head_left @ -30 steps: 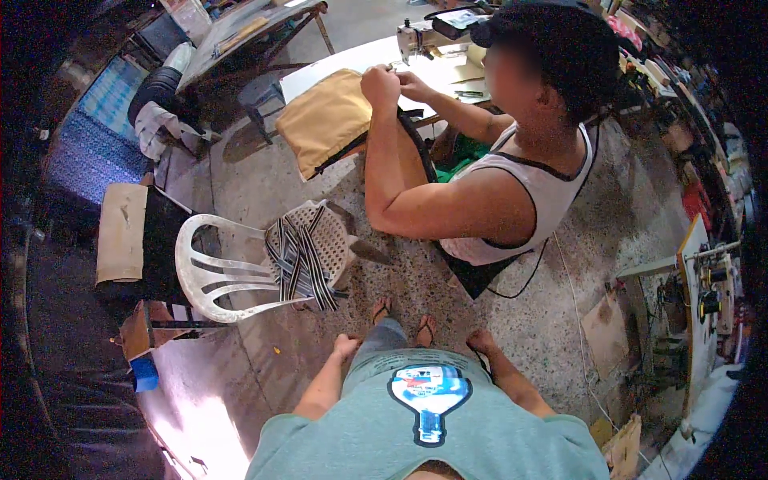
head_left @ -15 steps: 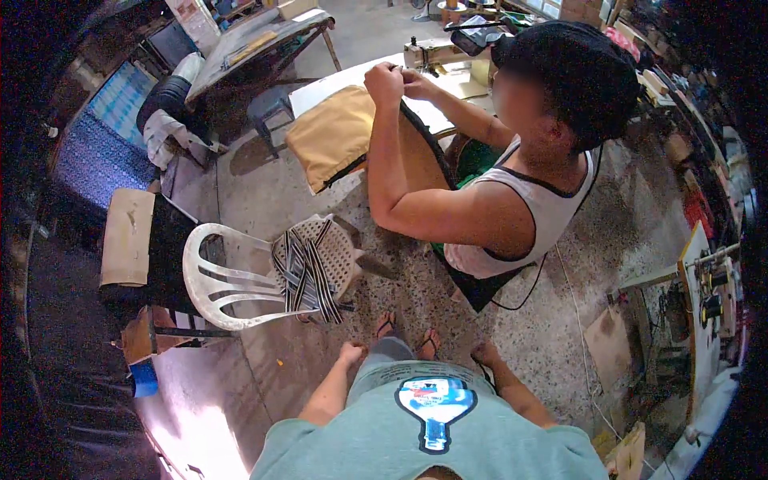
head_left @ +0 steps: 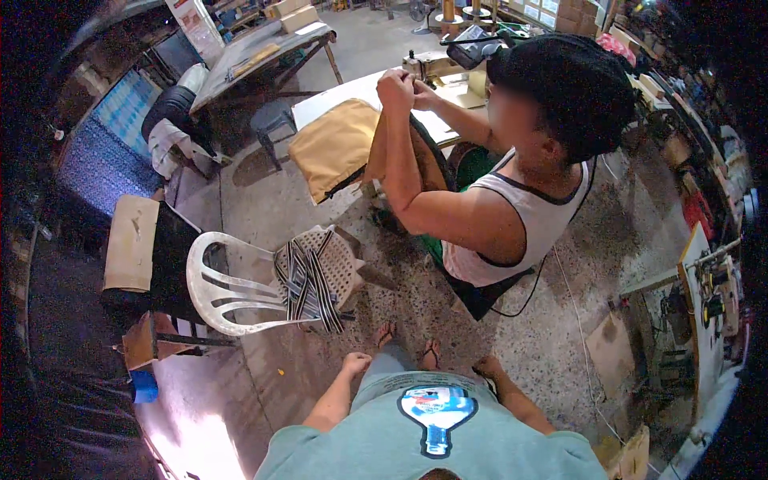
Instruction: The person is preparing leather components for a bag, specifically trimming and checking a zipper assembly and then consulting with a colleague at a sewing station.
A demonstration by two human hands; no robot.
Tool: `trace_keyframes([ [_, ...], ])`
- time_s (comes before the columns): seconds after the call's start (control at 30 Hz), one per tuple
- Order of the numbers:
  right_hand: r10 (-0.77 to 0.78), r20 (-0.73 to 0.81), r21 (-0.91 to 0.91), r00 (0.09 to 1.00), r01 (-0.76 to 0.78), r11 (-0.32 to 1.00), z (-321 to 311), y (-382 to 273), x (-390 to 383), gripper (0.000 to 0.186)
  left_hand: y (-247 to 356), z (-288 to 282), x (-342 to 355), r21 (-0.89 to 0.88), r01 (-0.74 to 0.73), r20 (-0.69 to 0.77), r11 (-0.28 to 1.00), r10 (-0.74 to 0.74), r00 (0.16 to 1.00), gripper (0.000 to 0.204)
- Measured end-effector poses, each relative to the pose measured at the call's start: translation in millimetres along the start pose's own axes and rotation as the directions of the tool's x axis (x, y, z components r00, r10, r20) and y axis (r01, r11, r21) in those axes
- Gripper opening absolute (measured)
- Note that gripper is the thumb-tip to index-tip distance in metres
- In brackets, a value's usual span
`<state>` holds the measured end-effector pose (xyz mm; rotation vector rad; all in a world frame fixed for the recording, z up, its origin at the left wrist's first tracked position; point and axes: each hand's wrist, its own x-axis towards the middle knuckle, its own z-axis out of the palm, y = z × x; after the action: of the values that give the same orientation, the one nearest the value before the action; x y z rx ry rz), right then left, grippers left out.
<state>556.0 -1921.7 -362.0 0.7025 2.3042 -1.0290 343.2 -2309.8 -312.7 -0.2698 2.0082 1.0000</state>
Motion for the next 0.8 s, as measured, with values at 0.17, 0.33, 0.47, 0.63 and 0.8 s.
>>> trace_keyframes([
  [0.17,-0.815,-0.041,-0.161,0.578,0.801,0.576,62.6,107.7,53.2,0.03,11.7,11.6,-4.2,0.054,0.003,0.032,0.999,-0.005,0.999,0.017],
  [0.33,0.076,0.394,0.078,0.916,-0.115,0.99,39.2,79.3,52.1,0.038,-22.9,8.9,7.8,0.004,-0.044,-0.033,0.999,0.044,0.999,0.019],
  [0.47,-0.033,0.409,0.052,0.912,0.013,0.999,43.0,91.1,63.0,0.037,-3.3,6.5,8.7,0.05,-0.025,-0.026,0.998,0.026,0.999,0.021],
  [0.63,-0.524,-0.014,-0.001,0.852,0.524,0.852,82.6,128.6,92.8,0.041,3.4,-1.0,11.3,0.042,-0.057,0.013,0.997,0.057,0.998,0.02],
  [0.8,-0.276,0.056,-0.305,0.959,0.28,0.91,75.1,156.7,98.2,0.034,33.1,3.1,5.0,0.101,-0.04,0.039,0.994,0.036,0.999,0.021],
])
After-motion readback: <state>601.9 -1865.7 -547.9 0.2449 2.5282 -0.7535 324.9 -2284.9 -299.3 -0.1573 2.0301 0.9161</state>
